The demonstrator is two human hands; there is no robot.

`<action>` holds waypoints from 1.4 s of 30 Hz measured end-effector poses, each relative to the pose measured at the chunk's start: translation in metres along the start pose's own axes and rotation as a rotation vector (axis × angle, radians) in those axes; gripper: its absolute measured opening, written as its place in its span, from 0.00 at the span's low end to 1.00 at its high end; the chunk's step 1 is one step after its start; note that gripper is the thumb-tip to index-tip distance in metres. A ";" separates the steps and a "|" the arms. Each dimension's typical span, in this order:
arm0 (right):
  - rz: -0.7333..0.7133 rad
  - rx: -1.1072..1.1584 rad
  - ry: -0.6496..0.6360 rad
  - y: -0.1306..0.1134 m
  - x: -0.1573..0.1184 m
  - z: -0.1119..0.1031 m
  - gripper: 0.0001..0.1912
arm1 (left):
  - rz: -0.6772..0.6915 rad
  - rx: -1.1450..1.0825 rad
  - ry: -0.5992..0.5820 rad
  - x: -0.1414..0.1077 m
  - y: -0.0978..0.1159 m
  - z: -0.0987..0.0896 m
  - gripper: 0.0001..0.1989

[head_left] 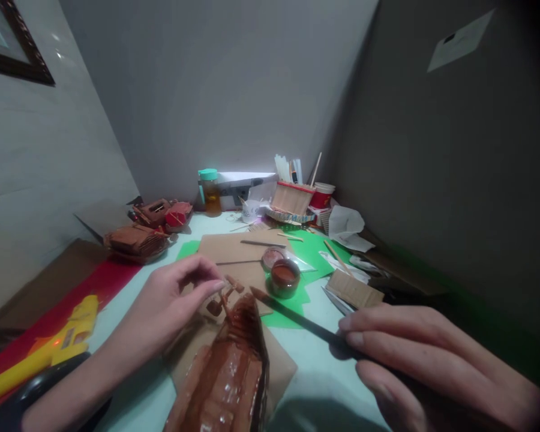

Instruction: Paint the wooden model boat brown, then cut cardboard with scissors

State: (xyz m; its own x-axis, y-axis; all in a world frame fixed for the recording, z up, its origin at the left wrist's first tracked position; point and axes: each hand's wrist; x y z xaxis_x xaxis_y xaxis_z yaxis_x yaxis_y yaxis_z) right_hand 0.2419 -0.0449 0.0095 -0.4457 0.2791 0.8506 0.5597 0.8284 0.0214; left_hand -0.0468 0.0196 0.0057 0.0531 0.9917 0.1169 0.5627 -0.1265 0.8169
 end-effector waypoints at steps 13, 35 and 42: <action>0.109 0.153 0.373 0.025 0.007 0.013 0.11 | 0.129 0.132 0.006 0.008 0.025 -0.010 0.05; 0.263 0.279 0.663 0.026 0.015 -0.014 0.10 | 0.200 0.207 0.325 -0.011 0.089 -0.039 0.08; 0.581 0.283 0.822 0.028 0.018 -0.012 0.06 | 0.358 0.213 0.384 -0.004 0.103 -0.052 0.07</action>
State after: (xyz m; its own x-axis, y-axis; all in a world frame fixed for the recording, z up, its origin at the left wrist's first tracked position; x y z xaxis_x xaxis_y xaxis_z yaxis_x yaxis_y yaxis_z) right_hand 0.2575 -0.0226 0.0313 0.5118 0.3422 0.7880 0.3045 0.7855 -0.5388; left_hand -0.0322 0.0011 0.1188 -0.0102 0.8036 0.5951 0.7209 -0.4066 0.5613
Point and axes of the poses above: each hand's wrist, its own x-axis towards the middle knuckle, its own z-axis out of the palm, y = z × x, and after that the axes turned 9 degrees about -z, right-handed
